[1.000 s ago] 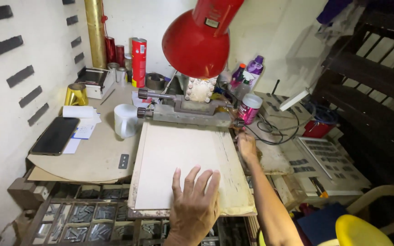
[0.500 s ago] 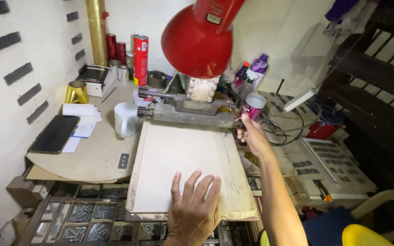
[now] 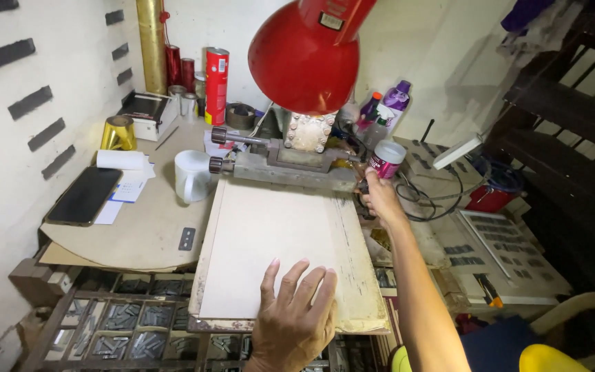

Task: Manually selecting and arranging individual metal type characters from a type case to prepare for printing.

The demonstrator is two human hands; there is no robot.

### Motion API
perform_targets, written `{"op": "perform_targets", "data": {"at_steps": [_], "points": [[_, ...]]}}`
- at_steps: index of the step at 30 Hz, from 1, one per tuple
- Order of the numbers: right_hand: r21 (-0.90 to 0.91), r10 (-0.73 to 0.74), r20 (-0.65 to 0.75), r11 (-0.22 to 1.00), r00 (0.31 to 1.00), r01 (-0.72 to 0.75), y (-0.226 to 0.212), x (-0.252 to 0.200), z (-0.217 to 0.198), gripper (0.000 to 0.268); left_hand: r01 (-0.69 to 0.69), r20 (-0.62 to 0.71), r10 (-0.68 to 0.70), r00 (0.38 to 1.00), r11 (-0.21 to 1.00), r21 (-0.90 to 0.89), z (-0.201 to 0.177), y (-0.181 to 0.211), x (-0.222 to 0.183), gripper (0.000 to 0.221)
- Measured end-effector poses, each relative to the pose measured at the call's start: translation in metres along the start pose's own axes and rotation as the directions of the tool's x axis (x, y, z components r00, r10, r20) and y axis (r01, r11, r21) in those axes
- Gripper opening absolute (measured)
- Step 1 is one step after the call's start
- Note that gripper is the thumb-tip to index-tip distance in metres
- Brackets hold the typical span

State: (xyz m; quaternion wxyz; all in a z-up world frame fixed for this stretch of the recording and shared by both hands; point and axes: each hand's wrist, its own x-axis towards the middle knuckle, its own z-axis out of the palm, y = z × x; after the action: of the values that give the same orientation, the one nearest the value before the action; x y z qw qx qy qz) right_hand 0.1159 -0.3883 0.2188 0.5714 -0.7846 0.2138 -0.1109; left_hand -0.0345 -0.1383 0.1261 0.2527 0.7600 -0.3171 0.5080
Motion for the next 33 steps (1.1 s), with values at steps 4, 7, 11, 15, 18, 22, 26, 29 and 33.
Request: {"op": "perform_targets", "data": {"at_steps": [4,7,11,15,18,22,26,29,33], "points": [[-0.235,-0.31,-0.16,0.934,0.937,0.269,0.023,0.017,0.002,0.064,-0.04,-0.028,0.042,0.999,0.998,0.054,0.009,-0.006,-0.004,0.032],[-0.271,-0.428,-0.061,0.877,0.902,0.398,0.023,-0.003,-0.002,0.063,-0.104,-0.045,0.109,0.993,0.988,0.113,0.014,-0.011,-0.009,0.031],[-0.157,-0.35,0.088,0.919,0.932,0.36,0.016,-0.022,-0.017,0.035,-0.039,-0.007,0.039,0.999,0.998,0.048,0.002,-0.002,-0.001,0.031],[0.441,-0.598,-0.033,0.71,0.801,0.549,0.036,-0.015,-0.038,0.031,-0.029,0.016,0.029,0.999,0.999,0.026,-0.002,-0.001,0.003,0.034],[0.271,-0.577,-0.276,0.721,0.769,0.638,0.022,-0.056,-0.029,0.023,-0.043,0.009,0.043,0.999,0.999,0.025,-0.002,-0.001,0.006,0.032],[-0.188,-0.485,0.066,0.852,0.872,0.489,0.006,-0.112,-0.003,0.019,-0.064,-0.025,0.065,0.998,0.998,0.02,0.008,-0.008,0.012,0.028],[-0.331,-0.525,0.209,0.756,0.825,0.565,0.021,-0.132,0.02,0.025,0.035,0.055,-0.03,0.998,0.996,-0.079,0.008,-0.013,0.032,0.015],[-0.429,-0.574,0.262,0.651,0.776,0.626,0.029,-0.124,0.015,0.028,0.337,0.49,-0.206,0.847,0.921,-0.195,0.005,-0.022,0.043,0.021],[-0.478,-0.63,0.236,0.587,0.74,0.653,0.038,-0.115,0.015,0.022,0.219,0.469,-0.14,0.872,0.969,-0.118,0.013,-0.071,0.053,0.044]]}}
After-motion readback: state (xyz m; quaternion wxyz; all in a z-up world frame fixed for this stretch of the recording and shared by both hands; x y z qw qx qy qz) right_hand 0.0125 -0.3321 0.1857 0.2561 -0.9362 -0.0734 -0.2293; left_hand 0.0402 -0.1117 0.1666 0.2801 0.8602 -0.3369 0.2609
